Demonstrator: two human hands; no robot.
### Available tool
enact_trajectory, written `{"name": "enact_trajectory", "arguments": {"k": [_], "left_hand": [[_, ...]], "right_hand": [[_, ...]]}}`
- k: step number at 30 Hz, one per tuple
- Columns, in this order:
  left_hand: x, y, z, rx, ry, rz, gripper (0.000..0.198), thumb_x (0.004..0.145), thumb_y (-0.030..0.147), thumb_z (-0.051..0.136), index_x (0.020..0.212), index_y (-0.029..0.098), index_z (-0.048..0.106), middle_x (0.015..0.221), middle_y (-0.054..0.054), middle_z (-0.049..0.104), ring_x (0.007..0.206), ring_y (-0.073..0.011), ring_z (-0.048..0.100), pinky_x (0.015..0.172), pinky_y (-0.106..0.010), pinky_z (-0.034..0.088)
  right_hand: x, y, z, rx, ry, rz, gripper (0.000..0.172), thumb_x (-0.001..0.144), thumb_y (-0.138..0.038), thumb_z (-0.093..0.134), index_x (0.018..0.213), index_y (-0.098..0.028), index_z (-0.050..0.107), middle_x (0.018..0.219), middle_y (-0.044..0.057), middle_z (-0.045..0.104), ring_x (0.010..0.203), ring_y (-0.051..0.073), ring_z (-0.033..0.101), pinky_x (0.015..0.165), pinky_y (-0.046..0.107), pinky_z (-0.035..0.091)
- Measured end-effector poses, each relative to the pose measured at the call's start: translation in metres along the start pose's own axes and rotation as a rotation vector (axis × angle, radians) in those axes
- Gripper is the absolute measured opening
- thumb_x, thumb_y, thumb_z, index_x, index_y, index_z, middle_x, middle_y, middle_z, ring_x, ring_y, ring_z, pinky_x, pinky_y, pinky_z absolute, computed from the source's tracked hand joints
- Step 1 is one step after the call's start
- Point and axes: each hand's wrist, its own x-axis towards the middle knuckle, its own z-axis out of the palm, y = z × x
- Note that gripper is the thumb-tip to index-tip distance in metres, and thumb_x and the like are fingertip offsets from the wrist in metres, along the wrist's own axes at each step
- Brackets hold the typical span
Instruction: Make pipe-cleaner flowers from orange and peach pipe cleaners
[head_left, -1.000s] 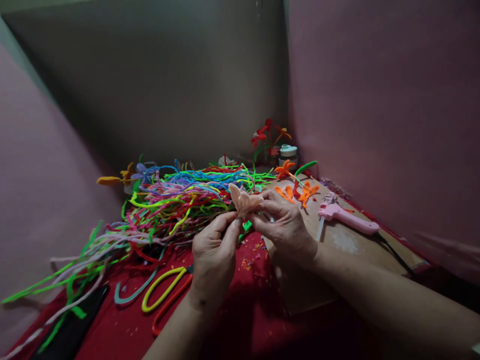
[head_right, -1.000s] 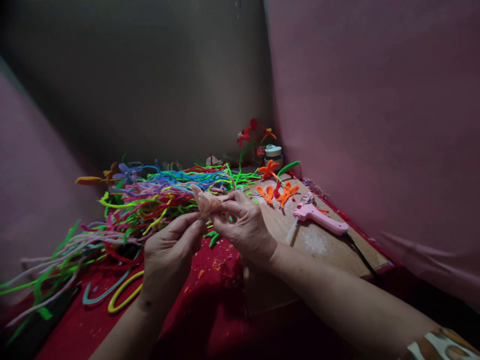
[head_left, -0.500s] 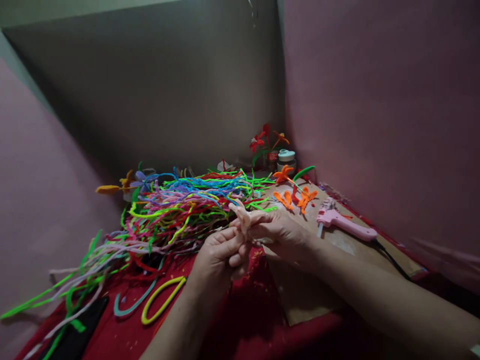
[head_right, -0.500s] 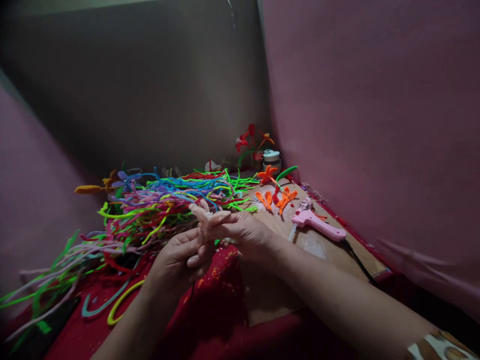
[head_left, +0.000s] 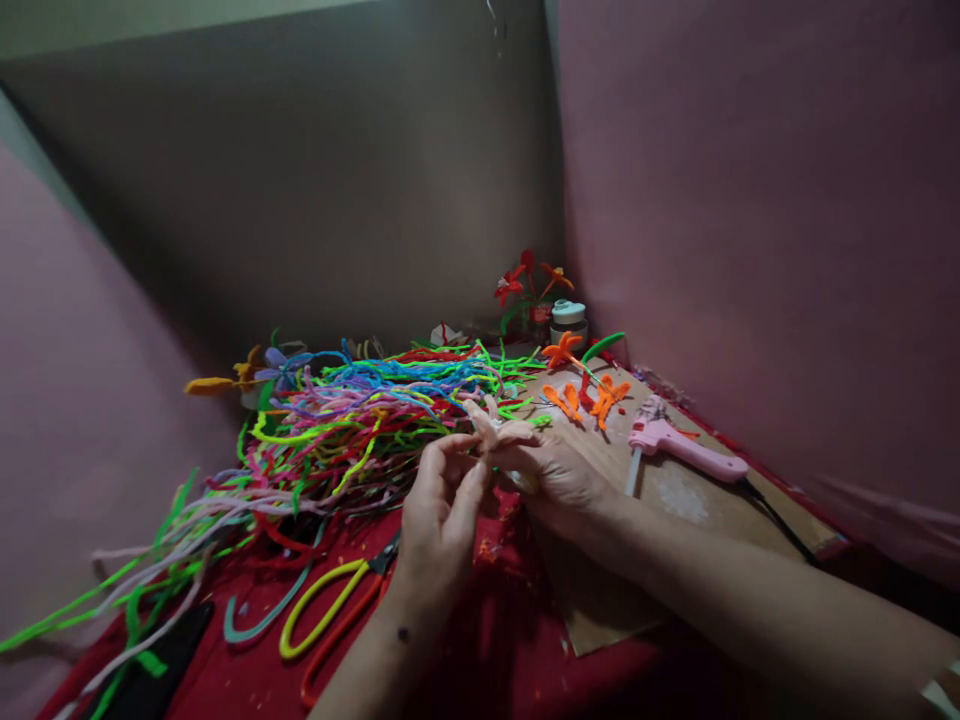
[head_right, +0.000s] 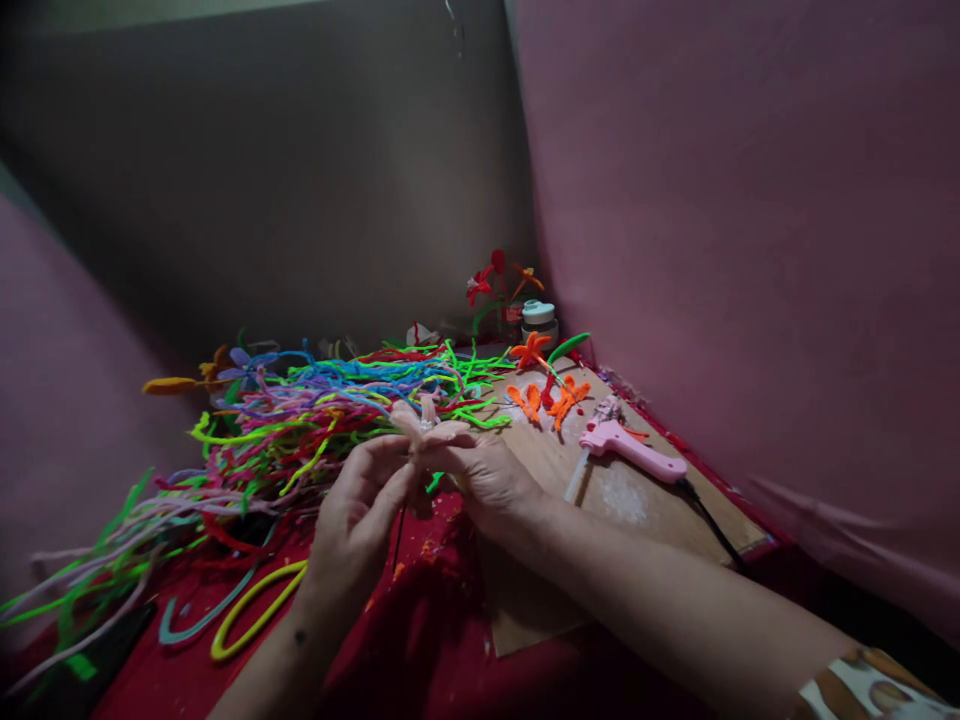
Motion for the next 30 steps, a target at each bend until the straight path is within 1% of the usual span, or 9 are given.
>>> {"name": "enact_trajectory", "arguments": {"k": [2,5,8,10,13,17,19,26,30], "left_hand": [[-0.001,-0.011,0.001,0.294,0.057,0.225,0.028,0.083,0.023,0.058,0.110,0.017,0.051,0.096,-0.007,0.067,0.083,-0.0169,0.065,0.074,-0.029,0.052],[0.000,-0.026,-0.002,0.687,0.115,0.604,0.031,0.084,0.011,0.053,0.115,0.014,0.054,0.102,-0.012,0.069,0.091,-0.0189,0.066,0.080,-0.029,0.050],[0.002,-0.029,-0.006,0.839,0.151,0.749,0.032,0.084,0.007,0.051,0.114,0.014,0.058,0.094,-0.011,0.071,0.083,-0.0180,0.067,0.076,-0.027,0.051],[0.001,-0.024,-0.006,0.762,0.158,0.681,0.028,0.085,0.010,0.050,0.111,0.016,0.060,0.092,-0.009,0.071,0.081,-0.0168,0.067,0.076,-0.027,0.051],[-0.002,-0.012,-0.005,0.581,0.181,0.464,0.020,0.087,0.017,0.051,0.102,0.019,0.063,0.086,-0.005,0.071,0.074,-0.0148,0.065,0.071,-0.025,0.050],[-0.004,-0.004,-0.005,0.384,0.223,0.225,0.015,0.083,0.027,0.057,0.094,0.021,0.066,0.067,0.000,0.063,0.056,-0.0115,0.055,0.055,-0.022,0.044],[-0.004,-0.003,-0.005,0.253,0.215,0.130,0.016,0.081,0.030,0.060,0.091,0.020,0.066,0.062,0.002,0.057,0.051,-0.0096,0.048,0.050,-0.021,0.039],[-0.003,0.006,0.001,-0.207,0.191,-0.141,0.018,0.076,0.031,0.066,0.086,0.016,0.063,0.056,0.005,0.051,0.045,-0.0042,0.038,0.043,-0.016,0.029],[-0.001,0.009,-0.001,-0.429,0.088,-0.269,0.018,0.074,0.029,0.069,0.084,0.015,0.061,0.055,0.006,0.051,0.042,-0.0020,0.035,0.041,-0.014,0.027]], "right_hand": [[-0.001,0.001,0.002,0.000,0.029,-0.007,0.008,0.063,-0.021,0.076,0.062,-0.024,0.069,0.105,0.000,0.068,0.094,0.018,0.059,0.075,0.030,0.045],[-0.002,0.001,0.004,-0.042,0.047,-0.025,0.008,0.065,-0.023,0.075,0.073,-0.025,0.073,0.106,0.001,0.069,0.107,0.019,0.055,0.092,0.033,0.040],[-0.005,-0.001,0.007,-0.099,0.069,-0.055,0.014,0.066,-0.026,0.075,0.079,-0.023,0.074,0.100,0.002,0.070,0.109,0.022,0.055,0.099,0.037,0.036],[-0.007,-0.004,0.011,-0.137,0.051,-0.094,0.014,0.068,-0.027,0.074,0.081,-0.023,0.075,0.098,0.002,0.070,0.109,0.022,0.055,0.102,0.039,0.033],[-0.010,-0.008,0.016,-0.256,0.052,-0.168,0.010,0.072,-0.029,0.071,0.080,-0.025,0.075,0.096,0.001,0.069,0.109,0.021,0.055,0.104,0.038,0.032],[-0.010,-0.012,0.017,-0.530,0.168,-0.302,0.005,0.069,-0.031,0.072,0.070,-0.026,0.074,0.084,0.002,0.065,0.090,0.019,0.056,0.094,0.040,0.039],[-0.009,-0.012,0.015,-0.599,0.165,-0.324,0.007,0.071,-0.032,0.070,0.071,-0.026,0.074,0.080,0.002,0.064,0.086,0.018,0.055,0.091,0.039,0.040],[-0.009,-0.010,0.010,-0.707,0.193,-0.324,0.012,0.075,-0.034,0.067,0.075,-0.025,0.075,0.075,0.001,0.061,0.081,0.018,0.051,0.084,0.037,0.038],[-0.009,-0.011,0.013,-0.513,0.075,-0.260,0.015,0.077,-0.036,0.066,0.076,-0.024,0.074,0.080,0.001,0.063,0.082,0.016,0.053,0.084,0.035,0.039]]}}
